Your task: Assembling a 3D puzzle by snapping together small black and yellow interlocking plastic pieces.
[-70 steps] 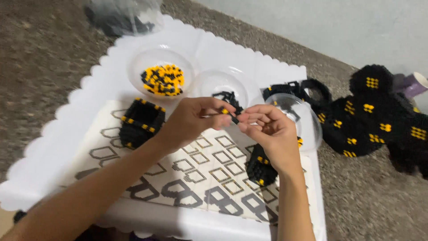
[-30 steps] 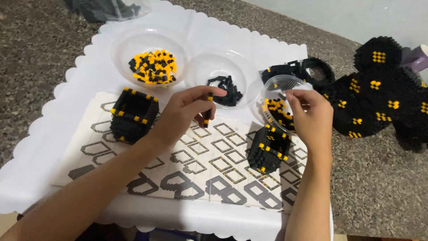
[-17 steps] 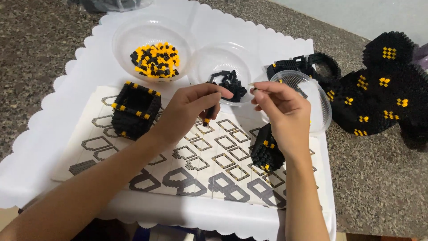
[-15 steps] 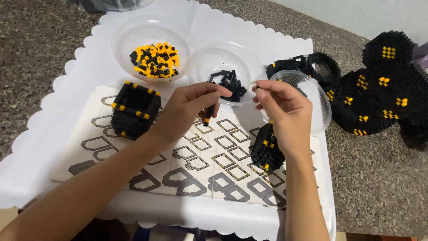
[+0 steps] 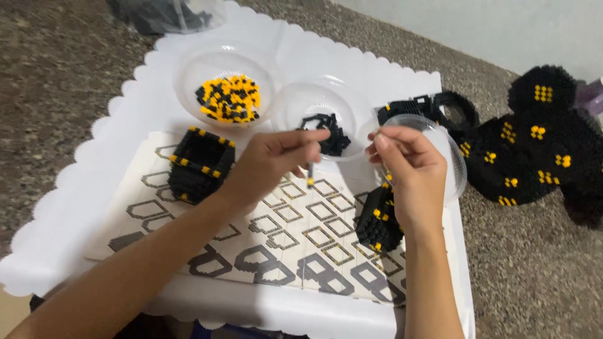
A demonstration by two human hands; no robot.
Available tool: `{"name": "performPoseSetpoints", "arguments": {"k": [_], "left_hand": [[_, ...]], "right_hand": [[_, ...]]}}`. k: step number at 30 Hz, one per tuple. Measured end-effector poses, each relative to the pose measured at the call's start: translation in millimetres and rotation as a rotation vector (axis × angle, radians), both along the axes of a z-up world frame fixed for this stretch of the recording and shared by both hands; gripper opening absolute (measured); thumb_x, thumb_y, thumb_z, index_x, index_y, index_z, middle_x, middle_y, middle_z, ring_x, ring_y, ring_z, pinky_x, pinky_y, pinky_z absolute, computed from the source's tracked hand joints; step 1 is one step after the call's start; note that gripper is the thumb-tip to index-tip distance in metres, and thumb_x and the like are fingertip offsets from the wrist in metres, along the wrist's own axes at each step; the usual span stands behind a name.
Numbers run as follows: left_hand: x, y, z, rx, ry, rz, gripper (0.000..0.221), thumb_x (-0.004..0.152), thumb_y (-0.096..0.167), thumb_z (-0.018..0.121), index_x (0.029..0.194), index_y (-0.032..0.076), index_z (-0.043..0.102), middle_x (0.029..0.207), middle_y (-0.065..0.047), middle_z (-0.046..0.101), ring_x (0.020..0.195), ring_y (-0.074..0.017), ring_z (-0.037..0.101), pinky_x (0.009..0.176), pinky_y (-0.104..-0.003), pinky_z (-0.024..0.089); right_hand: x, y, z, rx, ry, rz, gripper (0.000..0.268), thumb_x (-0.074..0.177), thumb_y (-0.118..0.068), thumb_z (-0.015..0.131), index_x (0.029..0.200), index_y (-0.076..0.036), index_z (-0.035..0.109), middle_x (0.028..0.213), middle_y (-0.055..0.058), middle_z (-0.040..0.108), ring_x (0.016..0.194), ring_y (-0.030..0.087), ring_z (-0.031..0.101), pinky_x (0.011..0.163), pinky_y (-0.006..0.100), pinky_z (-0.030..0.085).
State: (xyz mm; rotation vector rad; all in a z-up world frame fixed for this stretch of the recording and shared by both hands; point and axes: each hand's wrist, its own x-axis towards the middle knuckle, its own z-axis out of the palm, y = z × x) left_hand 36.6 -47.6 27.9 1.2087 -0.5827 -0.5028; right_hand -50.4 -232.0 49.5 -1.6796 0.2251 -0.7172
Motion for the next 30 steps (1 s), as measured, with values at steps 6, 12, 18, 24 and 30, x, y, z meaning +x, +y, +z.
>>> {"name": "performPoseSetpoints", "arguments": {"k": [6,12,18,24,30], "left_hand": [[9.1,-4.6,-16.1,-0.041,-0.089,-0.029,0.027,0.084,0.015,0.070,0.108,0.002,0.068,0.077,-0.013,0.068,0.070,-0.0132,0.057,0.063,-0.026,0.052],[13.6,-13.6,-36.4,-0.099,-0.052,-0.009,0.024,0.081,0.010,0.074,0.104,0.004,0.071,0.079,-0.010,0.069,0.072,-0.0077,0.058,0.065,-0.024,0.050],[10.5,-12.1,-29.4,-0.105,-0.070,-0.008,0.020,0.080,0.007,0.074,0.099,0.004,0.071,0.080,-0.009,0.071,0.074,-0.0078,0.062,0.065,-0.022,0.050],[20.1,1.2,-5.3,-0.031,-0.071,0.146,0.014,0.083,0.007,0.068,0.097,0.004,0.070,0.081,-0.012,0.070,0.074,-0.0172,0.067,0.068,-0.029,0.056],[19.2,6.2,3.1,0.024,-0.054,0.160,0.013,0.086,0.008,0.065,0.097,0.003,0.068,0.082,-0.011,0.069,0.074,-0.0184,0.068,0.069,-0.029,0.059]], "right_hand": [[3.2,1.5,-9.1,0.008,0.058,0.071,0.014,0.080,0.003,0.069,0.094,0.003,0.066,0.082,0.017,0.068,0.070,0.020,0.065,0.069,0.030,0.055],[2.1,13.4,-9.5,0.054,0.092,0.192,0.014,0.080,0.006,0.066,0.093,0.006,0.069,0.088,0.018,0.069,0.074,0.019,0.065,0.075,0.035,0.057],[1.8,20.0,-11.9,0.128,0.104,0.235,0.020,0.077,0.011,0.064,0.097,0.011,0.067,0.090,0.022,0.068,0.074,0.020,0.067,0.076,0.036,0.057],[1.6,28.8,1.2,-0.004,0.236,0.167,0.019,0.080,0.005,0.064,0.098,0.005,0.070,0.082,0.017,0.071,0.077,0.021,0.069,0.079,0.035,0.057],[-6.2,41.3,14.5,-0.528,0.412,0.147,0.016,0.077,0.006,0.063,0.087,0.000,0.074,0.077,0.016,0.074,0.079,0.031,0.074,0.075,0.040,0.057]]}}
